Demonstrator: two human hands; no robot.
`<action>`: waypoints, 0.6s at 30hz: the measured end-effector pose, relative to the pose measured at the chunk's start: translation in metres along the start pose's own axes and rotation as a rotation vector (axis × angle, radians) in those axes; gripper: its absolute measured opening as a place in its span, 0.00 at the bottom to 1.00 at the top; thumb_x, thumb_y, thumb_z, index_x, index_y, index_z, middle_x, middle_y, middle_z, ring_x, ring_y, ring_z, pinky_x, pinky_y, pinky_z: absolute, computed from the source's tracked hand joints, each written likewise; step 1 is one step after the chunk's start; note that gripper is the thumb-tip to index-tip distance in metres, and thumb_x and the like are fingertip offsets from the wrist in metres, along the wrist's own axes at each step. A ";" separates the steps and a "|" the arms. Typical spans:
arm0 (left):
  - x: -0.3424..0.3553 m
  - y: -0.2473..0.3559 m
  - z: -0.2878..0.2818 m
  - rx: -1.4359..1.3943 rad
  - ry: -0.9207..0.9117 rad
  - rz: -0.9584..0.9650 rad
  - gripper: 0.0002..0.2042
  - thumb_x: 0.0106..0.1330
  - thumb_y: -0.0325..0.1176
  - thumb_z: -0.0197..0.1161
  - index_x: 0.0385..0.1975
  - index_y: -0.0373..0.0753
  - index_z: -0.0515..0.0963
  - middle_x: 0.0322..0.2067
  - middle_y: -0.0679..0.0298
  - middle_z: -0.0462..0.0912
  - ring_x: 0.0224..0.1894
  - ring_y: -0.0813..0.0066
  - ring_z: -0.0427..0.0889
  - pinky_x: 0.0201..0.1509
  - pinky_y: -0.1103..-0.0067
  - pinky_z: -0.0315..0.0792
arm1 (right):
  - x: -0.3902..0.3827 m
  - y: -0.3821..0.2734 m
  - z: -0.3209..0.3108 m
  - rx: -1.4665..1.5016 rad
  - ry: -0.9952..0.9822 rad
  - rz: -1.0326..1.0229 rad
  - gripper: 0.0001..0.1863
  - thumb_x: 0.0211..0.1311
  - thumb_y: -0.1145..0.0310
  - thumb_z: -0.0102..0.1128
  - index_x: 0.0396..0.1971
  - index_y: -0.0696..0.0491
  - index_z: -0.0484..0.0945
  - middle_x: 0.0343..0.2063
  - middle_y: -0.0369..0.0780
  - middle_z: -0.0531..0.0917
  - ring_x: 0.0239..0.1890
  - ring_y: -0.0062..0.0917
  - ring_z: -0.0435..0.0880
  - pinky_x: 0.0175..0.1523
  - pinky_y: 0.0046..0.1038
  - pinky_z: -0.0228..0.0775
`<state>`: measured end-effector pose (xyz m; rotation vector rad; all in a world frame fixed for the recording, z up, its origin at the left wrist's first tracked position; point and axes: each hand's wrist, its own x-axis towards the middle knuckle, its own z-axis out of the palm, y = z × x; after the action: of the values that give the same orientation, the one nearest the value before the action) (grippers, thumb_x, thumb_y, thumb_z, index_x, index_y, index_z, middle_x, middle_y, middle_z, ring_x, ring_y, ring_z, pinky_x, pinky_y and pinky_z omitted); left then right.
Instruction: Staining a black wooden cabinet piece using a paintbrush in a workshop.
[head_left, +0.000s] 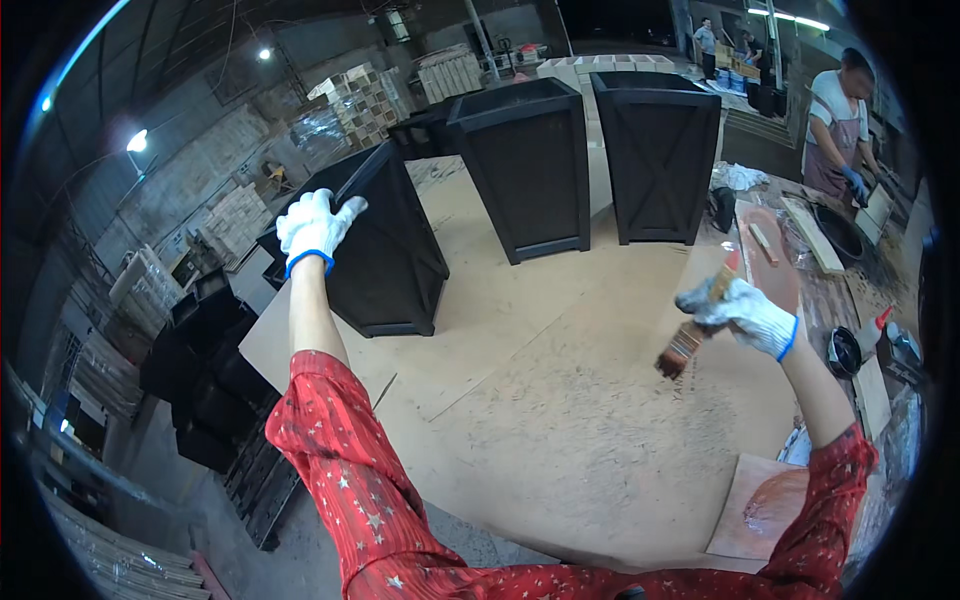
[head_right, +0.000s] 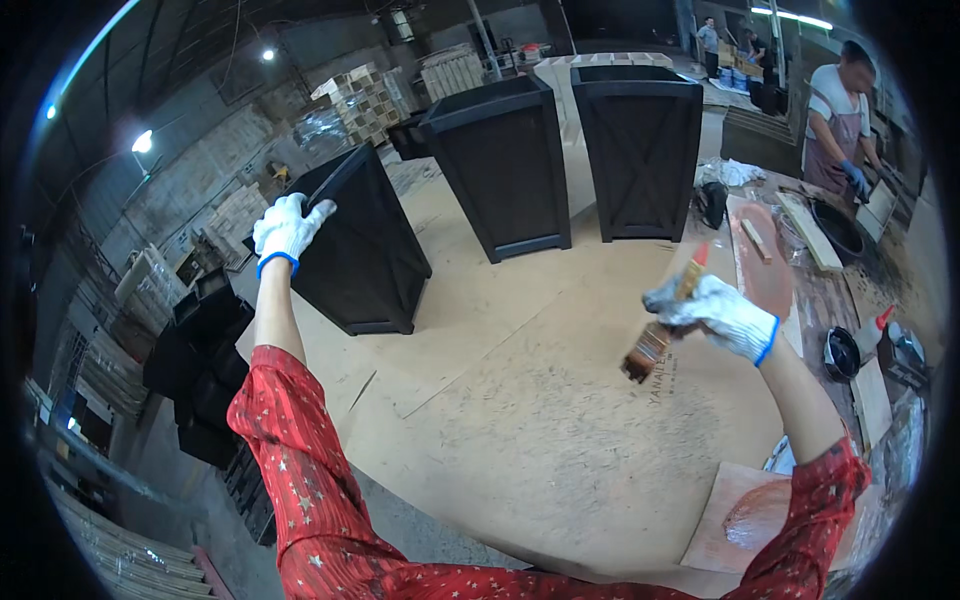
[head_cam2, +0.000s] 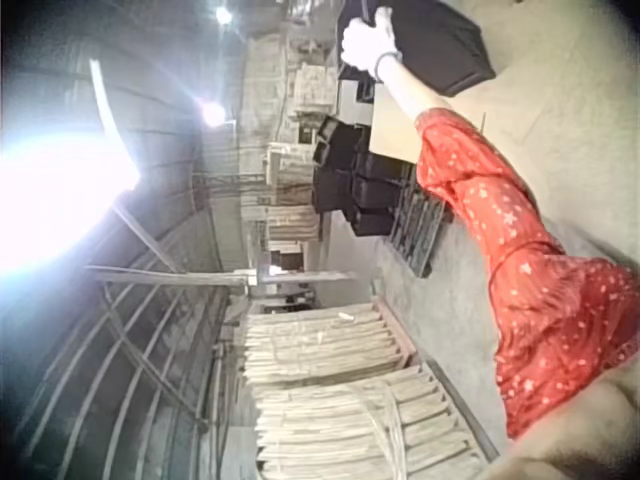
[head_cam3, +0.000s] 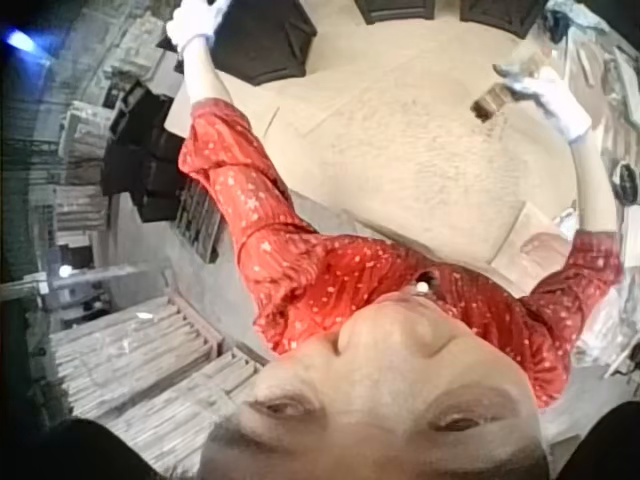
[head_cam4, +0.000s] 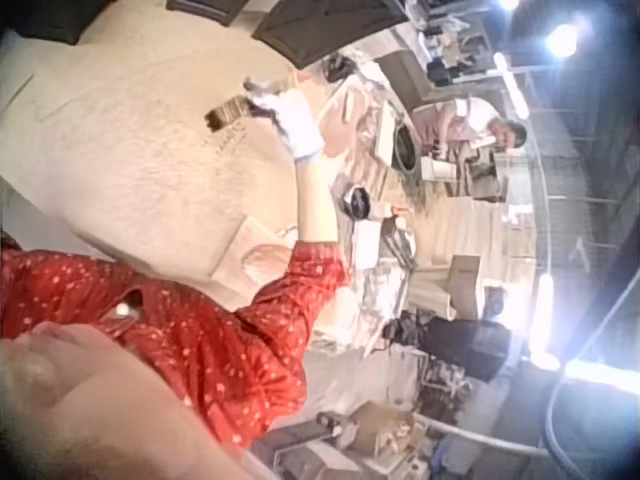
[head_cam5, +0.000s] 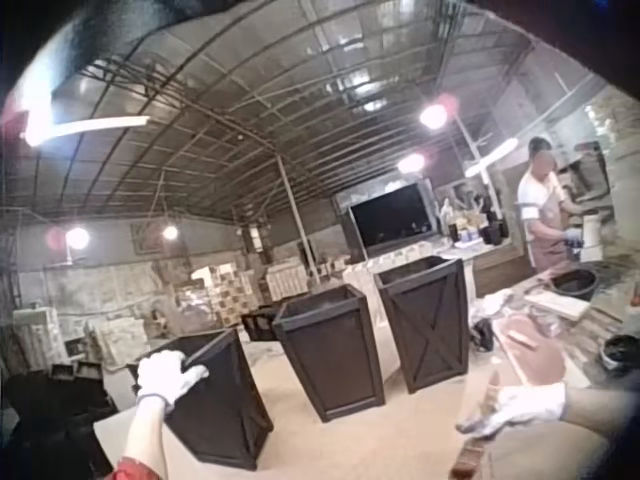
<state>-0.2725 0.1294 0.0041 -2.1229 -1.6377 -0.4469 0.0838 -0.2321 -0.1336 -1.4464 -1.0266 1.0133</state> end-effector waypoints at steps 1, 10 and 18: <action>0.008 -0.003 0.002 0.015 0.009 0.012 0.33 0.55 0.66 0.50 0.49 0.44 0.74 0.47 0.58 0.76 0.52 0.58 0.73 0.55 0.64 0.63 | -0.016 -0.003 -0.004 0.011 0.029 0.031 0.19 0.50 0.70 0.64 0.43 0.62 0.75 0.36 0.40 0.80 0.35 0.21 0.79 0.38 0.22 0.73; -0.036 -0.014 -0.021 0.008 0.014 -0.002 0.34 0.61 0.66 0.38 0.38 0.40 0.78 0.34 0.52 0.81 0.41 0.52 0.78 0.47 0.65 0.69 | -0.060 0.015 -0.038 0.077 0.193 -0.031 0.19 0.49 0.70 0.63 0.42 0.61 0.75 0.44 0.43 0.79 0.49 0.25 0.76 0.52 0.24 0.67; -0.102 -0.115 0.026 -1.566 0.159 -0.453 0.39 0.62 0.63 0.43 0.67 0.43 0.46 0.67 0.65 0.46 0.64 0.72 0.56 0.65 0.76 0.55 | -0.061 -0.001 -0.008 0.177 0.116 -0.098 0.20 0.50 0.71 0.61 0.45 0.60 0.74 0.46 0.42 0.79 0.47 0.25 0.77 0.50 0.24 0.67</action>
<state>-0.4099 0.0832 -0.0529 -2.2812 -1.8212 -2.6200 0.0747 -0.2928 -0.1276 -1.2828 -0.8923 0.9145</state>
